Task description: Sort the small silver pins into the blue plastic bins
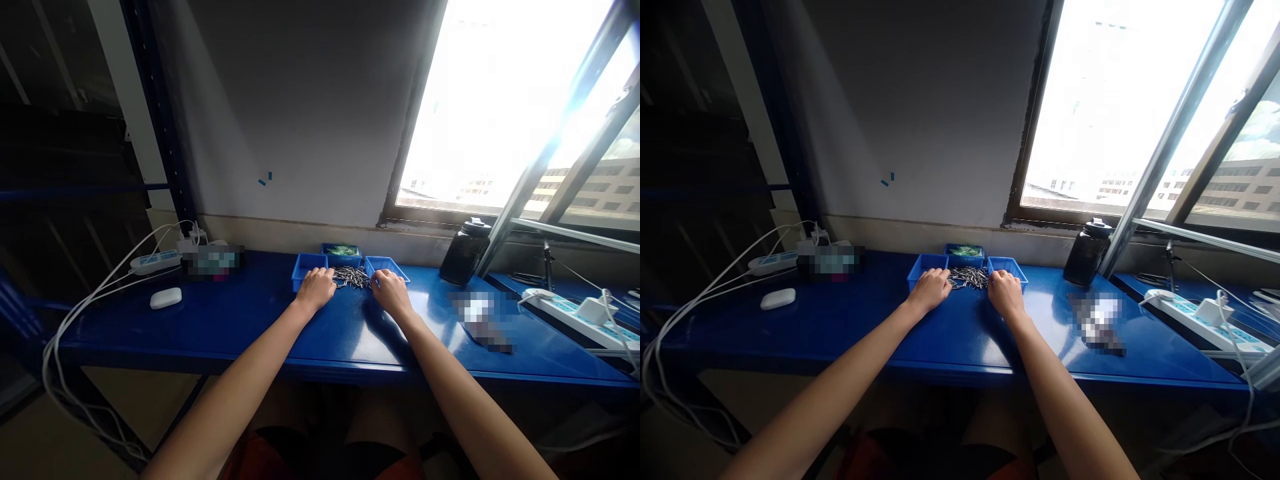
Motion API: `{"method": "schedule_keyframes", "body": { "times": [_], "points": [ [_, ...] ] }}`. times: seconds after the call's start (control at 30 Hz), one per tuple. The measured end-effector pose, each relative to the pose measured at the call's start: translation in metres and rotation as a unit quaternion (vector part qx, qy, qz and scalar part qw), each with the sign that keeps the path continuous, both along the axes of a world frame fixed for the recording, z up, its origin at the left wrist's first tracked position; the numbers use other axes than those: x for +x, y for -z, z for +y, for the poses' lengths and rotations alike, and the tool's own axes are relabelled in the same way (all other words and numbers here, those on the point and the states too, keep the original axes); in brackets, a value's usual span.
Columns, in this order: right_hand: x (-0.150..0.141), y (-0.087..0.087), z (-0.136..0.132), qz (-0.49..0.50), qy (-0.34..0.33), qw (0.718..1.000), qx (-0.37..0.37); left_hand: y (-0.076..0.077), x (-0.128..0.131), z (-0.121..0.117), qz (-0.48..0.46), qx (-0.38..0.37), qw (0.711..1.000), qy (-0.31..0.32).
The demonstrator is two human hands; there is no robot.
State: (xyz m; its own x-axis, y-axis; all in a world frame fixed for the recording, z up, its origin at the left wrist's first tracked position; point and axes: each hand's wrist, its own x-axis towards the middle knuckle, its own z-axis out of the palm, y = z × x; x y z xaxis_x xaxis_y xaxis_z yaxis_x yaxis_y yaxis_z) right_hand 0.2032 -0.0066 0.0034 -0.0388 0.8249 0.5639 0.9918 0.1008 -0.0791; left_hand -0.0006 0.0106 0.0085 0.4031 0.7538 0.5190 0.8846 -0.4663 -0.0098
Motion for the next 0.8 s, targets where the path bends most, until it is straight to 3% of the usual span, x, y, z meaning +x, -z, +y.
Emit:
{"method": "schedule_keyframes", "body": {
  "times": [0.17,0.3,0.37,0.6,0.8],
  "points": [
    [-0.009,-0.002,-0.004,-0.003,-0.071,0.996,0.054,-0.006,0.003,-0.007,0.009,0.048,0.999,0.0],
    [-0.016,0.002,-0.005,-0.032,-0.229,0.972,-0.038,-0.007,0.009,-0.013,0.058,0.041,0.994,0.085],
    [-0.016,0.006,-0.004,-0.028,-0.271,0.959,-0.074,-0.004,0.012,-0.014,0.082,0.009,0.991,0.107],
    [-0.012,0.011,0.004,0.082,-0.286,0.948,-0.117,0.007,0.009,-0.008,0.065,-0.129,0.983,0.111],
    [-0.007,0.015,0.009,0.118,-0.273,0.946,-0.133,0.009,0.01,-0.006,0.034,-0.145,0.984,0.1]
  ]
}}
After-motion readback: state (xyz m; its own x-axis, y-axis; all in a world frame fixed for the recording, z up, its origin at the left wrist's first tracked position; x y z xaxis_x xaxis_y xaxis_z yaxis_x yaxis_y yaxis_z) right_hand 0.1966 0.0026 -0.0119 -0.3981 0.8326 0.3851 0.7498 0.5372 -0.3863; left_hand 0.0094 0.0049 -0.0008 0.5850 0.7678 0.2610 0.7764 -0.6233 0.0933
